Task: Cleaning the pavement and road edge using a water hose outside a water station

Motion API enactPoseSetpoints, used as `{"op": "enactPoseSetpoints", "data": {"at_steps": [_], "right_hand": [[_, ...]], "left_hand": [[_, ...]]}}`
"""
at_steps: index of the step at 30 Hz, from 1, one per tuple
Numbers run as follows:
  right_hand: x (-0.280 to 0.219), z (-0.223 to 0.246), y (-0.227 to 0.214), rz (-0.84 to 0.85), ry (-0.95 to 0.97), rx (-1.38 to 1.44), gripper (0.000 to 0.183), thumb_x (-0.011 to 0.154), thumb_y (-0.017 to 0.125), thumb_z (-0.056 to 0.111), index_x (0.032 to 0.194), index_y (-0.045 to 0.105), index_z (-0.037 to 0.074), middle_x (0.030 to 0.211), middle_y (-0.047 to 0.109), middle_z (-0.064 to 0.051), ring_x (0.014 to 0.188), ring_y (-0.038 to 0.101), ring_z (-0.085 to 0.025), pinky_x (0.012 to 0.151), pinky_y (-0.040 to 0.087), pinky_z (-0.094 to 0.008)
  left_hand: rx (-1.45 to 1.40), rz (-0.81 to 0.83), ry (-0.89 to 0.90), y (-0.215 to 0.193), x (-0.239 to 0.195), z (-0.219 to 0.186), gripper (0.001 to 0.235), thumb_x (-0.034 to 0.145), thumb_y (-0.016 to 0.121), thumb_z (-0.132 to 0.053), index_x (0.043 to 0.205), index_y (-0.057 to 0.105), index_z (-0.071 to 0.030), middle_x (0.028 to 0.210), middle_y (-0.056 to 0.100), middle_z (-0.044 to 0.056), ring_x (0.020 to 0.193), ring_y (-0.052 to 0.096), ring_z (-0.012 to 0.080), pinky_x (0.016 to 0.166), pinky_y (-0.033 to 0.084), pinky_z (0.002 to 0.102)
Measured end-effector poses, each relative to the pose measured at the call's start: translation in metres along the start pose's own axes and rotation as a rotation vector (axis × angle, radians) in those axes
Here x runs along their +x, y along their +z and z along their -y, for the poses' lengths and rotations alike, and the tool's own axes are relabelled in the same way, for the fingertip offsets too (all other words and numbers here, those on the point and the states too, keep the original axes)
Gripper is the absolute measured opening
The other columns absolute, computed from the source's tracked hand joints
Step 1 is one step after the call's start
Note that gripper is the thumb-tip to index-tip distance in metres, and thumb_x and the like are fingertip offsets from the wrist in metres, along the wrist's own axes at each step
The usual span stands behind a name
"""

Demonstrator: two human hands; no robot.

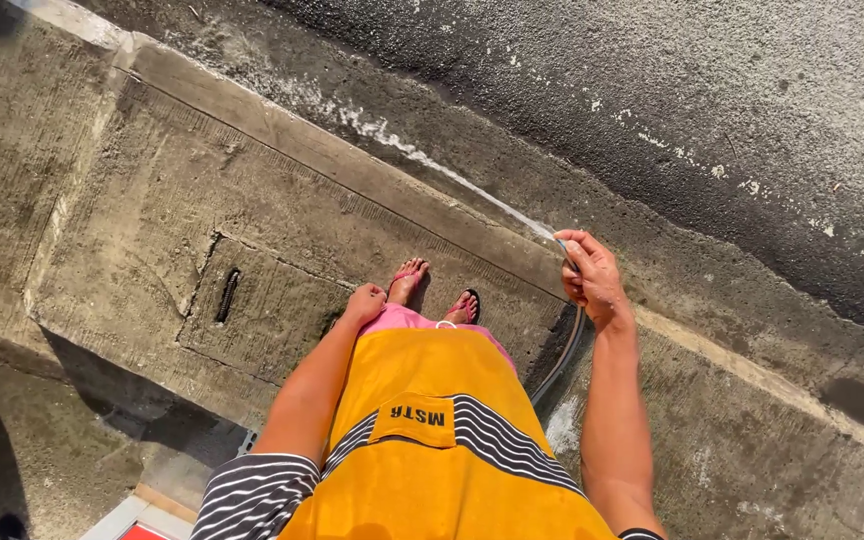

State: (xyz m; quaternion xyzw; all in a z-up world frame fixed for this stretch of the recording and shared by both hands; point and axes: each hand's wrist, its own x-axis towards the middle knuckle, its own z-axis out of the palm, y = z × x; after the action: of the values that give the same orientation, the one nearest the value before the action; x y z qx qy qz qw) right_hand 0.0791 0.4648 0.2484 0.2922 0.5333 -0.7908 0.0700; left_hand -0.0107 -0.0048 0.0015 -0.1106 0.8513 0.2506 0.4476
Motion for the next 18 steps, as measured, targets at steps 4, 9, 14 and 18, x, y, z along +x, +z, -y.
{"op": "enactPoseSetpoints", "data": {"at_steps": [4,9,14,18], "right_hand": [[-0.003,-0.022,-0.011,-0.003,0.022,-0.043,0.024,0.122,0.058,0.028,0.141,0.07,0.019,0.059,0.033,0.001,0.035,0.029,-0.006,0.025,0.029,-0.027],[-0.012,-0.042,-0.017,-0.02,0.106,-0.04,0.023,0.121,0.058,0.028,0.139,0.07,0.019,0.058,0.031,0.002,0.035,0.024,-0.006,0.025,0.026,-0.028],[-0.011,-0.045,0.001,0.068,0.099,-0.047,0.025,0.12,0.06,0.026,0.141,0.07,0.016,0.057,0.033,0.001,0.033,0.025,-0.006,0.025,0.028,-0.029],[-0.011,-0.04,0.01,0.111,0.086,-0.011,0.024,0.12,0.059,0.025,0.14,0.069,0.015,0.056,0.032,0.001,0.033,0.027,-0.007,0.025,0.031,-0.029]], "left_hand": [[-0.001,-0.002,0.008,-0.001,0.0,0.0,0.041,0.097,0.07,-0.046,0.13,0.085,-0.027,0.131,0.086,0.012,0.141,0.071,0.0398,0.121,0.056,0.053],[-0.003,-0.001,0.017,-0.002,0.0,-0.002,0.04,0.098,0.069,-0.043,0.131,0.085,-0.027,0.131,0.086,0.012,0.142,0.071,0.0396,0.121,0.056,0.053],[0.034,0.015,0.027,0.001,0.003,-0.002,0.041,0.099,0.067,-0.045,0.131,0.085,-0.026,0.132,0.086,0.012,0.142,0.071,0.0394,0.121,0.056,0.054],[0.04,0.009,0.039,-0.003,-0.001,-0.013,0.04,0.1,0.067,-0.044,0.13,0.085,-0.025,0.128,0.088,0.01,0.141,0.072,0.0383,0.121,0.056,0.053]]}}
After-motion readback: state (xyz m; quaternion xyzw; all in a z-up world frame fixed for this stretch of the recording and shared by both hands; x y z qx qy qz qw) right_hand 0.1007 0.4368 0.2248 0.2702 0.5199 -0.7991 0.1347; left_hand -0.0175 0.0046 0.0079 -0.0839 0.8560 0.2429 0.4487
